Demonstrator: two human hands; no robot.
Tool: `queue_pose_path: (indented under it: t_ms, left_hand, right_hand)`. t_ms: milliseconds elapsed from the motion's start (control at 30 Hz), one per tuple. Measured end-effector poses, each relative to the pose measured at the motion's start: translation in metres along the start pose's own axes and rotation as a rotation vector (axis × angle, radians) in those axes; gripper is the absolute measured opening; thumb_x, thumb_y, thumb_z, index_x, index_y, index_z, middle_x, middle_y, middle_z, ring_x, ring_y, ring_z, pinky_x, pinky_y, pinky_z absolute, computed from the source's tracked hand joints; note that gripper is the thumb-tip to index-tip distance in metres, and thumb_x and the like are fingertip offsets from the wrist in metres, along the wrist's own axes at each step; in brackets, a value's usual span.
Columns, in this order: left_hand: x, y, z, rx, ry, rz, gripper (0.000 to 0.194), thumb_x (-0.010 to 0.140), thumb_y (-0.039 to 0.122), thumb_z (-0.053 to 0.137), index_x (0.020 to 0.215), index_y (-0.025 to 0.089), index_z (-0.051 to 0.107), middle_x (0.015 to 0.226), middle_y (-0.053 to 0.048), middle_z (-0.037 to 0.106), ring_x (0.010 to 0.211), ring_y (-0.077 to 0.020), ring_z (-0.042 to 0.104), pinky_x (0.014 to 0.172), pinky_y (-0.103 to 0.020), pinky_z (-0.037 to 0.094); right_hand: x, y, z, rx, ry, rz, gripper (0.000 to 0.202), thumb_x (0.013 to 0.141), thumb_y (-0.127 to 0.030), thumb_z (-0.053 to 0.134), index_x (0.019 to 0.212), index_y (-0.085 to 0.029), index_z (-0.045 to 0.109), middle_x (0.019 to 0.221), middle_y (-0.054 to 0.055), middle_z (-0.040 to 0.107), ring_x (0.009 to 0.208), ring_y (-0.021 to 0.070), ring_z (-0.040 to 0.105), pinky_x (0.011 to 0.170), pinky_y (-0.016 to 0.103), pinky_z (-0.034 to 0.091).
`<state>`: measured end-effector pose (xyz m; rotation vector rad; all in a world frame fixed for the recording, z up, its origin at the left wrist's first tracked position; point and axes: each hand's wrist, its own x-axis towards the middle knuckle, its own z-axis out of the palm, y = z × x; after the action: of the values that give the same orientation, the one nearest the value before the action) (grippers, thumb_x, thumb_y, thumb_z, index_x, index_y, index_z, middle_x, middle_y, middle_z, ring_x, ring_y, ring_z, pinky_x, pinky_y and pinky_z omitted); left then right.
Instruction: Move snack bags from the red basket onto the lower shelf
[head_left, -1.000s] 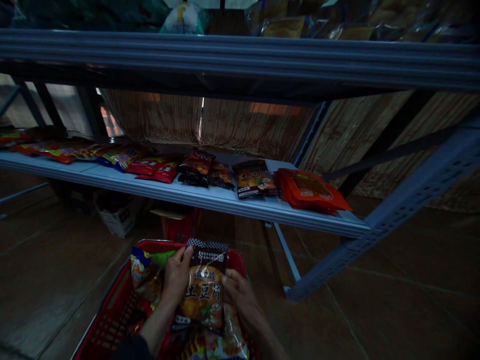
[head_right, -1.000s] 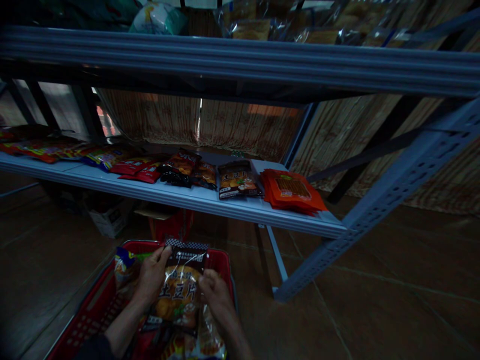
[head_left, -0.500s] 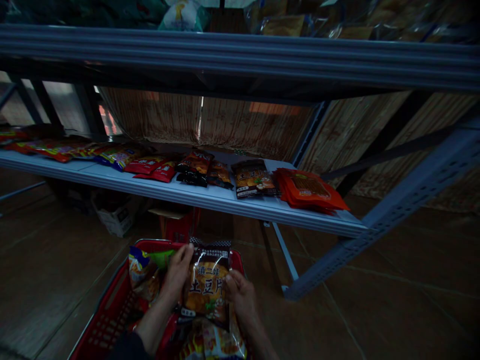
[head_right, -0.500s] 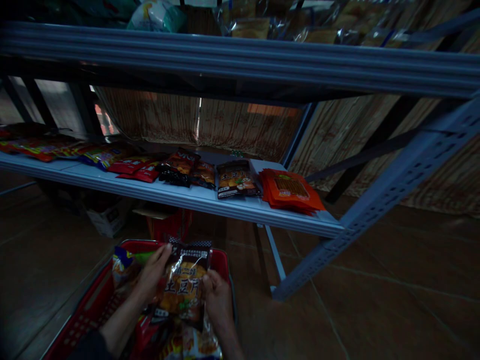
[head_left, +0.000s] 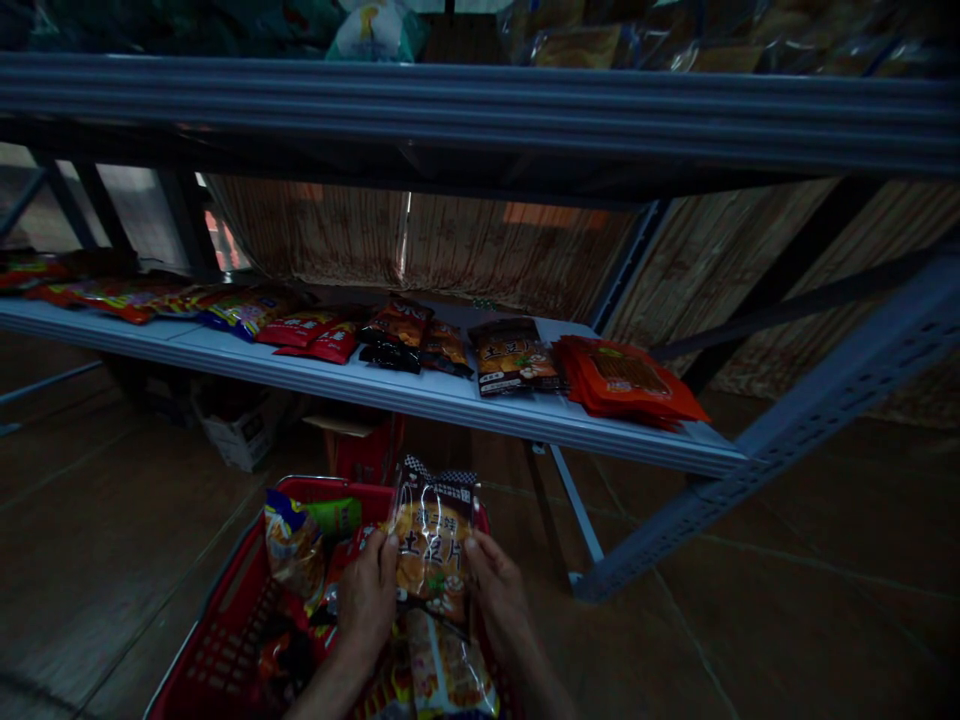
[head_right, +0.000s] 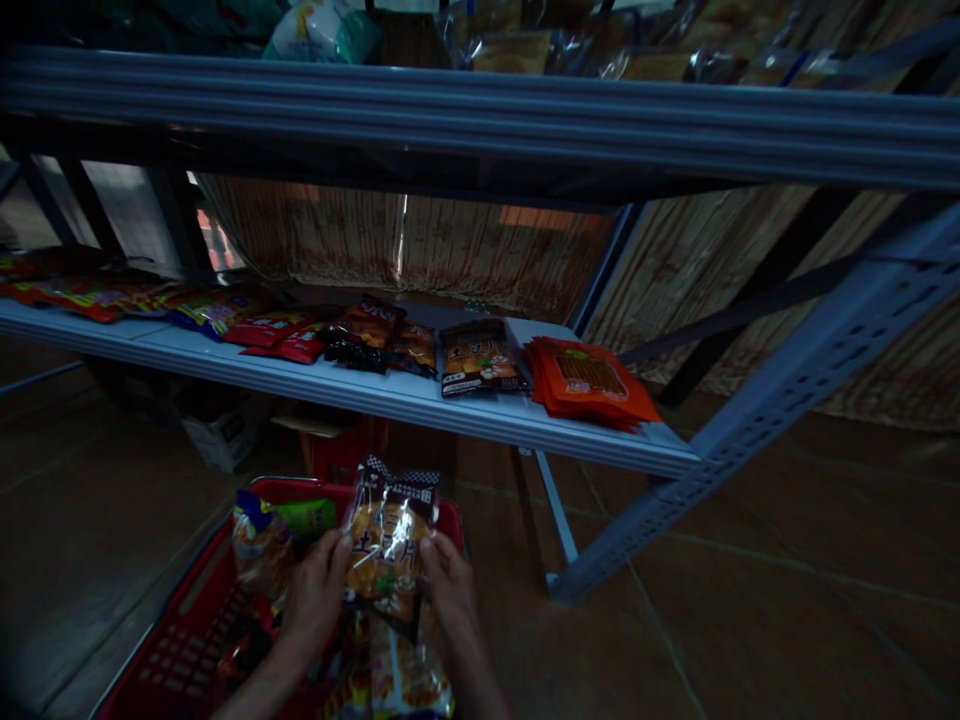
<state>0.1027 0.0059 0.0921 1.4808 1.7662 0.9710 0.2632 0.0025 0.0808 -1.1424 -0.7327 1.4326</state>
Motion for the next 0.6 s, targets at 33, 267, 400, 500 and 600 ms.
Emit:
queue_pose_path:
  t_ms: [33, 267, 400, 500, 600]
  left_hand:
    - [-0.001, 0.001, 0.0, 0.0, 0.015, 0.006, 0.035, 0.084, 0.044, 0.03, 0.084, 0.021, 0.055, 0.074, -0.007, 0.067, 0.07, -0.0224, 0.062, 0.064, -0.03, 0.041]
    - [0.004, -0.005, -0.001, -0.048, 0.065, 0.011, 0.037, 0.085, 0.047, 0.027, 0.074, 0.022, 0.051, 0.064, -0.003, 0.061, 0.062, -0.0182, 0.057, 0.057, -0.026, 0.037]
    - [0.008, -0.013, -0.001, -0.098, 0.07, -0.012, 0.039, 0.085, 0.049, 0.027, 0.07, 0.021, 0.05, 0.058, 0.0, 0.056, 0.058, -0.0156, 0.053, 0.056, -0.025, 0.037]
    - [0.009, -0.013, -0.001, -0.159, 0.057, -0.02, 0.038, 0.082, 0.051, 0.033, 0.072, 0.02, 0.054, 0.063, -0.001, 0.058, 0.062, -0.0157, 0.055, 0.057, -0.024, 0.039]
    - [0.007, -0.01, 0.0, -0.334, -0.057, -0.028, 0.035, 0.079, 0.052, 0.042, 0.075, 0.019, 0.054, 0.067, 0.001, 0.059, 0.065, -0.0145, 0.057, 0.055, -0.022, 0.041]
  right_hand:
    - [-0.004, -0.003, 0.003, 0.03, -0.057, 0.045, 0.036, 0.068, -0.046, 0.065, 0.09, -0.018, 0.061, 0.081, 0.004, 0.069, 0.076, 0.0204, 0.064, 0.071, 0.033, 0.049]
    - [-0.018, -0.011, 0.007, 0.027, -0.192, 0.262, 0.033, 0.067, -0.041, 0.068, 0.09, -0.019, 0.06, 0.063, -0.003, 0.063, 0.064, 0.0155, 0.062, 0.059, 0.028, 0.05]
    - [-0.018, -0.008, 0.003, 0.0, -0.238, 0.278, 0.032, 0.068, -0.044, 0.066, 0.085, -0.018, 0.059, 0.066, -0.001, 0.063, 0.063, 0.0158, 0.062, 0.059, 0.03, 0.05]
    - [-0.018, -0.01, 0.001, 0.0, -0.249, 0.26, 0.033, 0.068, -0.045, 0.066, 0.087, -0.019, 0.059, 0.065, -0.002, 0.063, 0.061, 0.0153, 0.061, 0.057, 0.029, 0.049]
    - [-0.017, -0.016, -0.001, 0.015, -0.207, 0.227, 0.033, 0.068, -0.044, 0.066, 0.088, -0.018, 0.06, 0.069, -0.001, 0.064, 0.064, 0.0147, 0.06, 0.057, 0.027, 0.049]
